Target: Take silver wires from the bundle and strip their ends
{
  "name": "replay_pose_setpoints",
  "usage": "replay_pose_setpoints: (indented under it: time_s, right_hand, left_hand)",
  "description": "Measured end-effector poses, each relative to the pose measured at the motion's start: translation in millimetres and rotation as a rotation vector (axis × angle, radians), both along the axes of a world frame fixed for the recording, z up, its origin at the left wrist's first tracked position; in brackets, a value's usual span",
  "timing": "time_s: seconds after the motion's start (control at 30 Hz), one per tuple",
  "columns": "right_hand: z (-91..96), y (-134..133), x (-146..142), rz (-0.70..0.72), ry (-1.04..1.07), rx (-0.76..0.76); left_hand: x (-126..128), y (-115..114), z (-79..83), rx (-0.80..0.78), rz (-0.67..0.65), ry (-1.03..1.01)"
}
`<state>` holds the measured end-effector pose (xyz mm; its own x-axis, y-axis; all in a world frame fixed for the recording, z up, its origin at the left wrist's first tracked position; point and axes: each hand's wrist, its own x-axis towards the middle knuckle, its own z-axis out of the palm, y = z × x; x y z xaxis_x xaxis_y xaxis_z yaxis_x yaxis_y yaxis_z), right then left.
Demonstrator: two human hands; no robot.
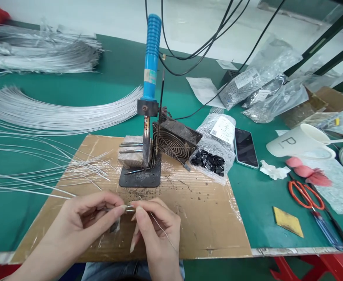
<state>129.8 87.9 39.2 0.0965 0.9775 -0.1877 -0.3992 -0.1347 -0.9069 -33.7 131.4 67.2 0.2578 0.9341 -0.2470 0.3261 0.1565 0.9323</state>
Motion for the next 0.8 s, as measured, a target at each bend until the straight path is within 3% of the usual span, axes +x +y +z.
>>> replay_pose_setpoints:
  time_s: [0.47, 0.8]
  right_hand:
    - [-1.1, 0.3, -1.3, 0.018, 0.092, -0.017]
    - [-2.7, 0.3, -1.4, 0.023, 0.077, -0.011]
  left_hand:
    - [-1.5, -7.8, -6.3, 0.094, 0.063, -0.029]
    - [2.9, -3.1, 0.0, 0.219, 0.067, -0.055]
